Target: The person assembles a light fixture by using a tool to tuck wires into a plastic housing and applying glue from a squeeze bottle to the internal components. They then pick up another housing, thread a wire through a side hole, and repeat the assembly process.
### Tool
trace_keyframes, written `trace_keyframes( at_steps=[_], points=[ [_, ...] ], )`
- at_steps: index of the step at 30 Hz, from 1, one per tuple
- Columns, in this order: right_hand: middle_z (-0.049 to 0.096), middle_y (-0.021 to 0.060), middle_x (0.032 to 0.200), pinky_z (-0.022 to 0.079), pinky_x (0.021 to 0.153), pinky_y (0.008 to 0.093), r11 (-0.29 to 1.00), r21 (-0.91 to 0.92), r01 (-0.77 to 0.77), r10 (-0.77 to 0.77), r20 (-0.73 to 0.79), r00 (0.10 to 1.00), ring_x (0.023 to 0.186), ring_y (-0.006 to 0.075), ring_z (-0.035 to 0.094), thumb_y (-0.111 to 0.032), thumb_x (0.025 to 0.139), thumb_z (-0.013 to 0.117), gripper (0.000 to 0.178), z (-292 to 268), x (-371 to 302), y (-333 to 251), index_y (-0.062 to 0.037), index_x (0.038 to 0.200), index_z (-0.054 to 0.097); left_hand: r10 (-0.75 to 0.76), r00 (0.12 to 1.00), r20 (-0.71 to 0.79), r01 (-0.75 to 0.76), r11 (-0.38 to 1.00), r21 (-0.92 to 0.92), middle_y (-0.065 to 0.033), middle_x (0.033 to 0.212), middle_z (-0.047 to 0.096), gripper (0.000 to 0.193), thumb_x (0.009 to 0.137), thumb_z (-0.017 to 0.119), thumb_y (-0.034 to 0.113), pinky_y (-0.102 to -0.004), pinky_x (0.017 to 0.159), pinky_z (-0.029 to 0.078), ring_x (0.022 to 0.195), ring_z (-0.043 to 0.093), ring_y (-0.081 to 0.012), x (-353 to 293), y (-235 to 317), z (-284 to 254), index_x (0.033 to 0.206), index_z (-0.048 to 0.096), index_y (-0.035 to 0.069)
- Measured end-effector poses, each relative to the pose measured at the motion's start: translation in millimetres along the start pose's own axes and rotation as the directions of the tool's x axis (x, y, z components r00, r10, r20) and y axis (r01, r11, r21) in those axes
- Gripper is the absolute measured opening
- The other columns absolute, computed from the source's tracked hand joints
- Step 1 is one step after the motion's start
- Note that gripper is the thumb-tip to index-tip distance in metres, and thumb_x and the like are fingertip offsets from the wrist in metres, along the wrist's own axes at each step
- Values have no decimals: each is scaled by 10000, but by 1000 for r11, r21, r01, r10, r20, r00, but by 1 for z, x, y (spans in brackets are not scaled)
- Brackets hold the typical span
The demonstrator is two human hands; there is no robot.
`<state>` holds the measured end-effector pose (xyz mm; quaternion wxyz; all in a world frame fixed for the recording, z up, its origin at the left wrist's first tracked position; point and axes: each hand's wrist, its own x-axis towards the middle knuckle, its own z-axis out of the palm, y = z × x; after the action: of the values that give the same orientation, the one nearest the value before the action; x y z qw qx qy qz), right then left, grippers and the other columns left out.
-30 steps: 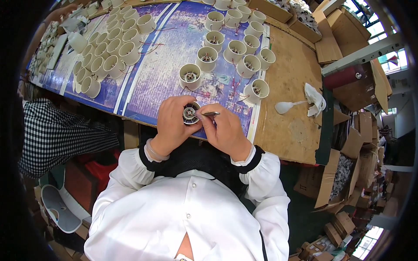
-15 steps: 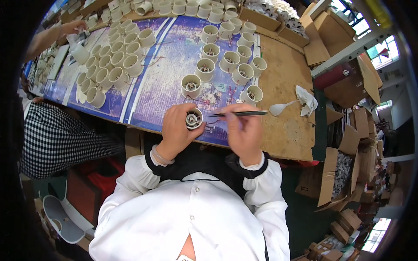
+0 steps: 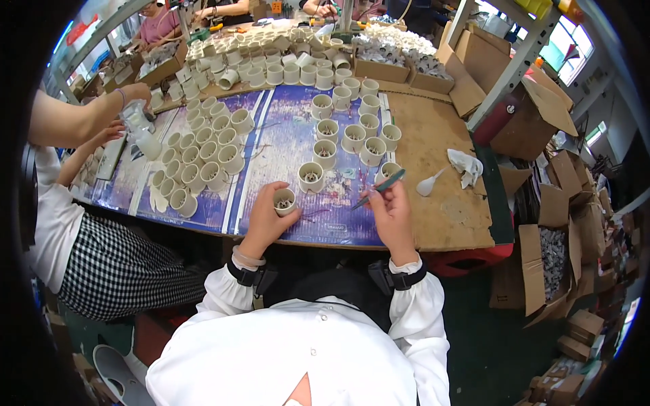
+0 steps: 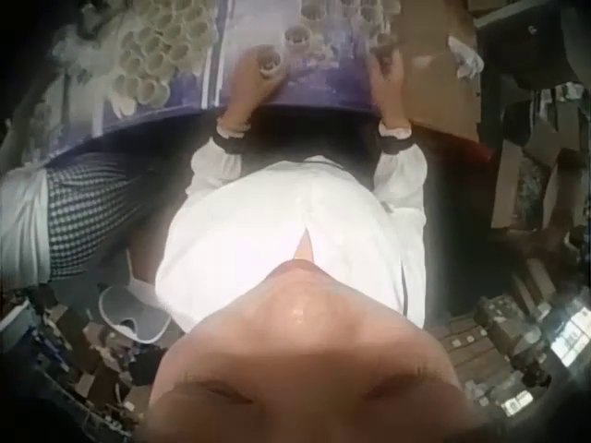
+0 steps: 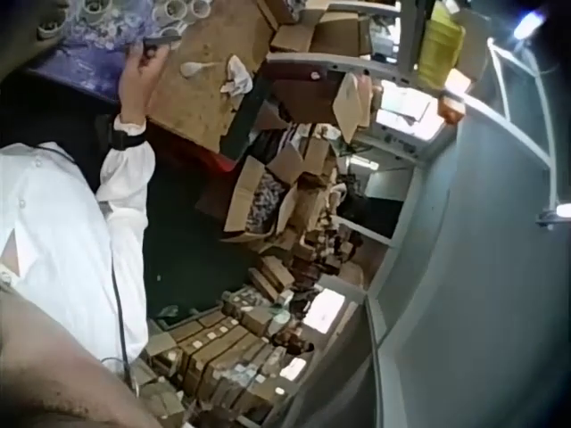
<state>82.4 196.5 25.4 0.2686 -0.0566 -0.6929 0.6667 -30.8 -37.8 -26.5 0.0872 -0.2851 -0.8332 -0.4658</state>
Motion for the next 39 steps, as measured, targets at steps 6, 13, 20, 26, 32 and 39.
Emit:
trace_keyframes(
  at_steps=[6,13,20,26,32,39],
  points=[
    [627,62,928,496,755,255,997,-67,-27,43,254,966,849,123,620,-57,961,524,140,17,65,9,-25,1089,477,26,1000,1,-26,997,-72,-150,1055,579,560,683,783,153,-381,845,467,966,578,-330,7,3,14,1168,525,48],
    [603,41,897,474,757,253,998,-51,26,-3,402,915,843,114,603,-37,953,517,135,33,83,34,-25,1083,481,29,985,-170,-15,996,83,-157,1170,547,599,686,760,143,-389,963,411,1107,523,-335,0,7,11,1218,510,29],
    [630,61,847,495,674,259,1000,-5,14,-10,451,892,771,102,618,-60,927,575,143,26,76,49,-4,1043,514,10,988,-153,-1,998,58,-167,1300,502,652,726,728,189,-393,1045,357,1218,471,-328,-7,11,7,1300,469,20],
    [604,43,882,479,692,242,1000,11,9,-13,438,899,788,94,597,-47,945,541,130,26,68,43,-17,1065,503,43,992,-119,-36,997,65,-169,1343,487,646,751,717,208,-393,1044,358,1225,470,-326,1,20,-3,1321,468,33],
    [628,60,859,490,685,254,998,-31,57,-41,366,930,793,110,621,-43,932,559,140,25,70,41,-5,1059,516,89,996,-6,-89,996,29,-181,1291,536,645,755,716,224,-413,1010,393,1175,509,-356,42,30,1,1325,473,45],
    [619,46,865,475,682,238,996,-66,58,-29,380,925,765,102,597,-51,938,554,132,23,70,54,-9,1056,512,3,943,332,-66,982,179,-183,1167,599,658,750,720,222,-416,931,443,1096,552,-361,62,27,14,1330,477,30]
  ],
)
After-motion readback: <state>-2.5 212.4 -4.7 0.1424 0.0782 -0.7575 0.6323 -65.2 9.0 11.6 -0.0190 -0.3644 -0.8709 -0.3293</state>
